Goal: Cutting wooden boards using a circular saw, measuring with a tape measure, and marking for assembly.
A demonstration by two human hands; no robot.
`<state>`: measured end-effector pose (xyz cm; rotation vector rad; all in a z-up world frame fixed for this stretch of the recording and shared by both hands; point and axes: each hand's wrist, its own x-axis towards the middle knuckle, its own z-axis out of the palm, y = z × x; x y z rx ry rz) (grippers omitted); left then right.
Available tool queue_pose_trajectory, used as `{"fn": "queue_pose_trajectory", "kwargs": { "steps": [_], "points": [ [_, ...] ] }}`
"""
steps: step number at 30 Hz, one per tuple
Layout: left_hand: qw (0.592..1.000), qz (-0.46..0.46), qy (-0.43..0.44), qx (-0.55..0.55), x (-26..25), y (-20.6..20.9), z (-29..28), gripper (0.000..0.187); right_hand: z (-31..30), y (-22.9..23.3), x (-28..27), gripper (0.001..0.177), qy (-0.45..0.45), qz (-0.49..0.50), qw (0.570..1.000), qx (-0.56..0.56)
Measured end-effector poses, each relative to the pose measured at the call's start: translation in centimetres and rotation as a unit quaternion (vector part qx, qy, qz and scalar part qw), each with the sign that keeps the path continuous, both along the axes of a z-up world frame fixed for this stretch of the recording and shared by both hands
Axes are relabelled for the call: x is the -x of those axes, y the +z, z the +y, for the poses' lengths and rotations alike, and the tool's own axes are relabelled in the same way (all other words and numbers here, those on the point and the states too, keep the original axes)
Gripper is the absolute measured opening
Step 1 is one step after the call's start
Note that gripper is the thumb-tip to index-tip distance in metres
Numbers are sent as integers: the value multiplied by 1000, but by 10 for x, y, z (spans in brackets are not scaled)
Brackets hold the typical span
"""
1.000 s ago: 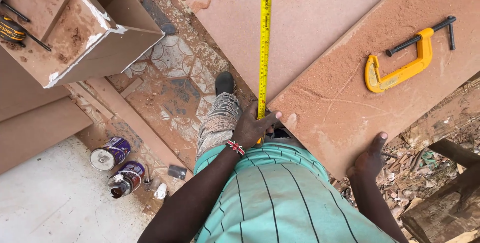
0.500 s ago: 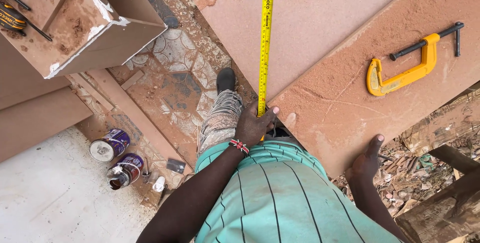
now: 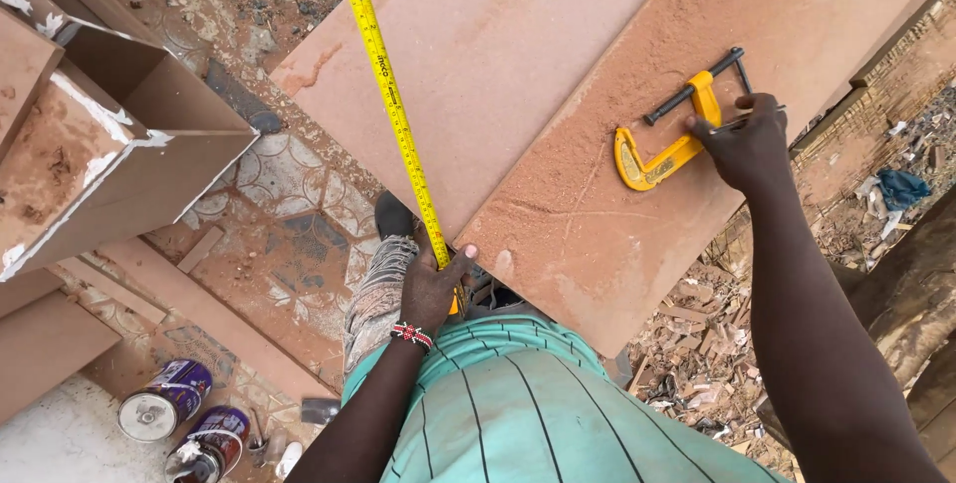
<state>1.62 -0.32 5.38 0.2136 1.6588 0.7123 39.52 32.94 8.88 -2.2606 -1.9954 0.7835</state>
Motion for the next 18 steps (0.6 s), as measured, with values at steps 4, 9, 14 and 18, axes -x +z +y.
{"fn": "queue_pose_trajectory", "kwargs": {
  "steps": [4,9,14,18],
  "points": [
    [998,-44,50,-8,0,-3,1,37,36,-13,22,53,-16,-116,985,129],
    [995,-59,78,1,4,5,6,39,14,11,24,33,-136,52,982,118],
    [994,-94,52,-4,18,0,10,45,-60,40,14,19,-237,301,910,158],
    [993,-108,-44,-19,35,-44,15,45,-142,60,44,24,-236,392,867,196]
  ]
}}
